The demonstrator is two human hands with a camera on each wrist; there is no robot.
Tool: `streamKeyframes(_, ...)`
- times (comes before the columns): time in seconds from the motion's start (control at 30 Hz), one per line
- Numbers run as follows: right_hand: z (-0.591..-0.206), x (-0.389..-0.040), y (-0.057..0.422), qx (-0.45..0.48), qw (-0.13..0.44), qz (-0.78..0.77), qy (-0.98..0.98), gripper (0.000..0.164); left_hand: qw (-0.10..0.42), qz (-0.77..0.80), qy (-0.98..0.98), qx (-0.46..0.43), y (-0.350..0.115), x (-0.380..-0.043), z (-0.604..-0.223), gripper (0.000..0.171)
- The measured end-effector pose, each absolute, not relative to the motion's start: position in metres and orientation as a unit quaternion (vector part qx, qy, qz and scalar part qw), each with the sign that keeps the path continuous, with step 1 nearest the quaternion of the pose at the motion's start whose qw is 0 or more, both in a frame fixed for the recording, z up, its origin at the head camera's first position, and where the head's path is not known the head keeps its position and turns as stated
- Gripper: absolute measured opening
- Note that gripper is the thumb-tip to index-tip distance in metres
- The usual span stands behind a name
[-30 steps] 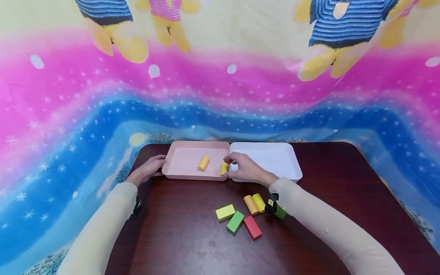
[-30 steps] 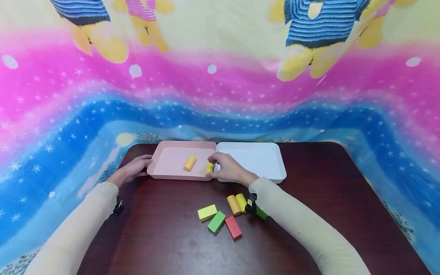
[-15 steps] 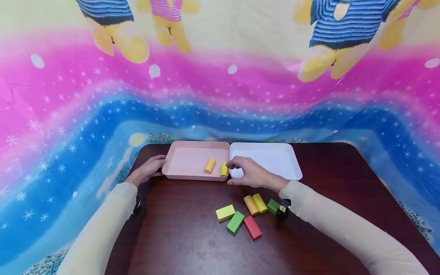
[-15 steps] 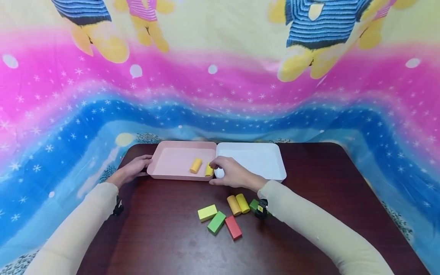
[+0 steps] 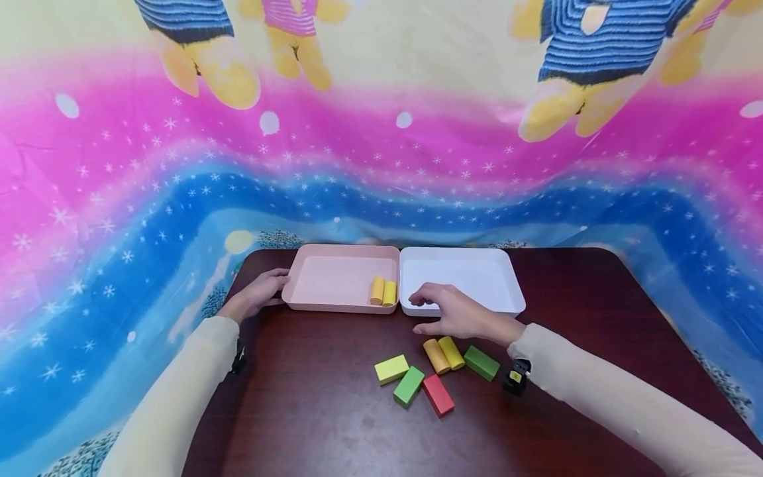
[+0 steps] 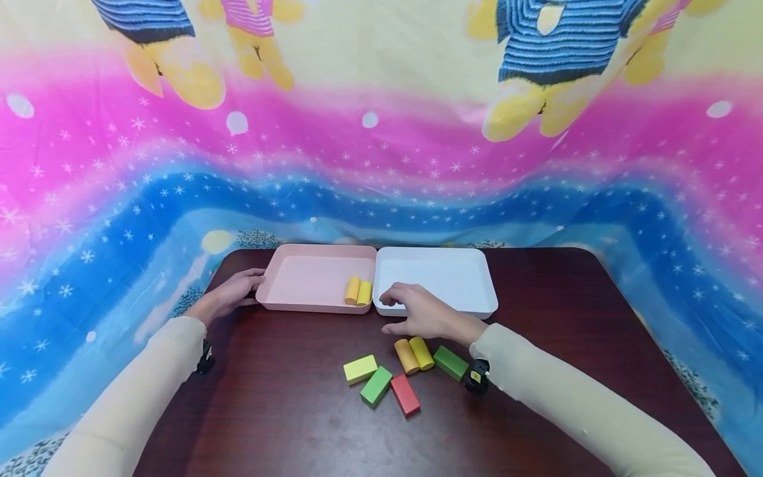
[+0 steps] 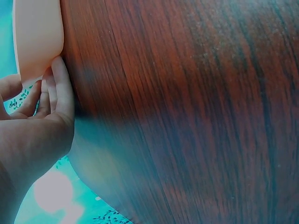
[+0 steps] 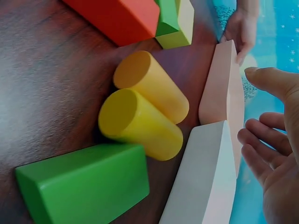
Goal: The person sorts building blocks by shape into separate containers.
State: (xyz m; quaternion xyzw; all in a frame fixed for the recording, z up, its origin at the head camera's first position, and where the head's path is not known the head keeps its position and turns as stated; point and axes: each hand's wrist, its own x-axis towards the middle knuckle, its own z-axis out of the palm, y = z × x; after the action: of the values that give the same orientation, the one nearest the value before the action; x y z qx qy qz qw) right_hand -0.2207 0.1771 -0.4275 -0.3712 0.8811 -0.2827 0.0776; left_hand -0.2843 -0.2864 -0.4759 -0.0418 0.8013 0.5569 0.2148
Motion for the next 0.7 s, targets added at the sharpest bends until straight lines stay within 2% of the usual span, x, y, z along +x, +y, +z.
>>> streamKeyframes(0.7, -0.444, -0.200, 0.199, -0.385, 0.105, -0.282, 0.872, 0.047, 0.214, 0.557, 0.801, -0.046, -0.286, -0.285, -0.474, 0.060)
